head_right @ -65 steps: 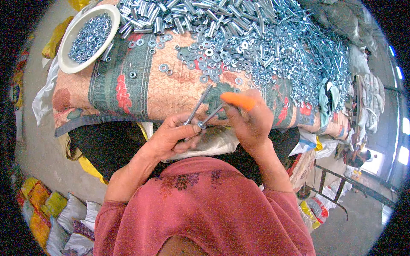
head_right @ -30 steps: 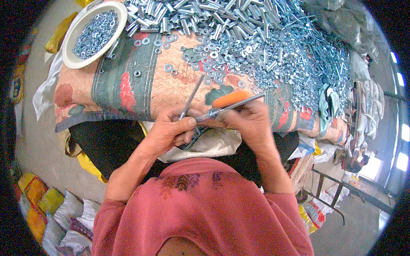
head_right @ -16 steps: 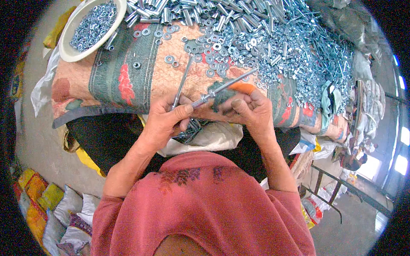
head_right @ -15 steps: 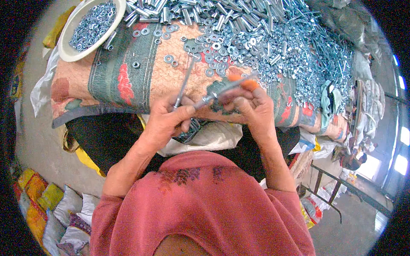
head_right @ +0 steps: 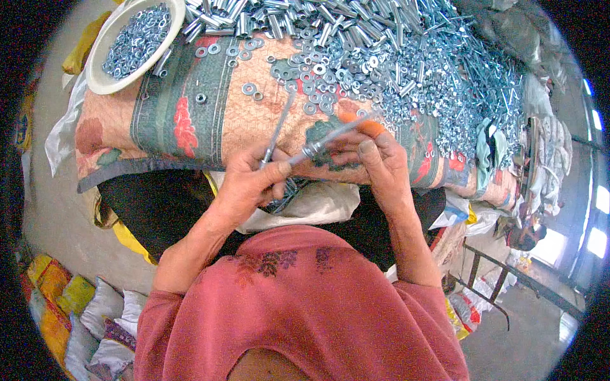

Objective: The person assembles hardware fasteners by picking up metal rods, sliding washers onto them, and screwing nuts onto the ends by hand.

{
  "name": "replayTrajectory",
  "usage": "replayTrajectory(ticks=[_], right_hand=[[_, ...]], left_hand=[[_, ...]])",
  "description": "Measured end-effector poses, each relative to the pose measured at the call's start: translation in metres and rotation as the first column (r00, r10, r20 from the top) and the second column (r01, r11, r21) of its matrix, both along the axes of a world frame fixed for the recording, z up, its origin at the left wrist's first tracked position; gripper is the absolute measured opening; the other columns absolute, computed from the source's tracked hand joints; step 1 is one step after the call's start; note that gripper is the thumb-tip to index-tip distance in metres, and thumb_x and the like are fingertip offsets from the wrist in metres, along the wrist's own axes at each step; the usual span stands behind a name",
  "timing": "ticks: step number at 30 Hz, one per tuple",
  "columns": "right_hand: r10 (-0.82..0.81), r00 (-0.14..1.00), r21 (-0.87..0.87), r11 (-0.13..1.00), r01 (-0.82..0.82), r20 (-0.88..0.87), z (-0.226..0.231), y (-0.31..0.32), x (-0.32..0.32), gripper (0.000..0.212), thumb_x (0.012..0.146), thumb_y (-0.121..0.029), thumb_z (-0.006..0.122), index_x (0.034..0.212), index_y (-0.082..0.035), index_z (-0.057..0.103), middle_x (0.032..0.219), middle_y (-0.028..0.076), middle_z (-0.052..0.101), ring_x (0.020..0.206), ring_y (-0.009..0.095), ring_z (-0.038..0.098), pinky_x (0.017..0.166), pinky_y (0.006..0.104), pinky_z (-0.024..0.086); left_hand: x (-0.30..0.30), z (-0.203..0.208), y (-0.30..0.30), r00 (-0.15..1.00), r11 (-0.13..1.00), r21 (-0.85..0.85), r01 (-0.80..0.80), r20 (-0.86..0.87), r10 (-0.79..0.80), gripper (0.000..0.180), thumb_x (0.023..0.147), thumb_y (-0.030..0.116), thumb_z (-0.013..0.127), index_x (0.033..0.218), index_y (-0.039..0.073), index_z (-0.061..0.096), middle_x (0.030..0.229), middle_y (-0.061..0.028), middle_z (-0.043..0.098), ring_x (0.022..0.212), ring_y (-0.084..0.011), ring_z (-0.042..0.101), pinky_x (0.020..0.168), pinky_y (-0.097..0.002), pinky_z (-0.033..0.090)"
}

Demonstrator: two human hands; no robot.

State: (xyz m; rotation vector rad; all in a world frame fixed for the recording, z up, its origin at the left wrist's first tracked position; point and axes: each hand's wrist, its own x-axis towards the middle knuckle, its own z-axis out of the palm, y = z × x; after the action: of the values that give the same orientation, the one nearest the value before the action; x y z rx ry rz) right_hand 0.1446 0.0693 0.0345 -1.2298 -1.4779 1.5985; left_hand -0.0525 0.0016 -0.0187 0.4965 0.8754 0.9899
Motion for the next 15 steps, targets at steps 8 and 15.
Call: replayTrajectory(ticks=[8,15], right_hand=[[0.017,0.998,-0.033,0.999,-0.015,0.066,0.005,-0.005,-0.001,0.039,0.090,-0.026,0.048,0.113,0.005,0.052,0.091,0.015,0.063,0.073,0.014,0.061,0.067,0.0251,0.050],[-0.012,0.994,-0.140,0.990,0.027,0.108,0.000,-0.025,-0.015,0.023,0.076,-0.004,0.063,0.097,0.000,0.059,0.075,0.005,0.061,0.061,0.008,0.055,0.050,0.0194,0.042]], left_hand=[[-0.003,0.006,0.002,0.999,0.999,-0.047,-0.006,0.038,0.008,0.008,0.082,0.014,0.059,0.082,0.006,0.056,0.053,0.0006,0.050,0.042,-0.0038,0.040,0.037,-0.0194,0.027],[0.000,0.004,-0.002,0.997,1.000,0.018,0.017,-0.070,-0.015,0.009,0.082,0.015,0.059,0.083,0.006,0.056,0.054,0.0007,0.051,0.042,-0.0045,0.039,0.038,-0.0195,0.027]])
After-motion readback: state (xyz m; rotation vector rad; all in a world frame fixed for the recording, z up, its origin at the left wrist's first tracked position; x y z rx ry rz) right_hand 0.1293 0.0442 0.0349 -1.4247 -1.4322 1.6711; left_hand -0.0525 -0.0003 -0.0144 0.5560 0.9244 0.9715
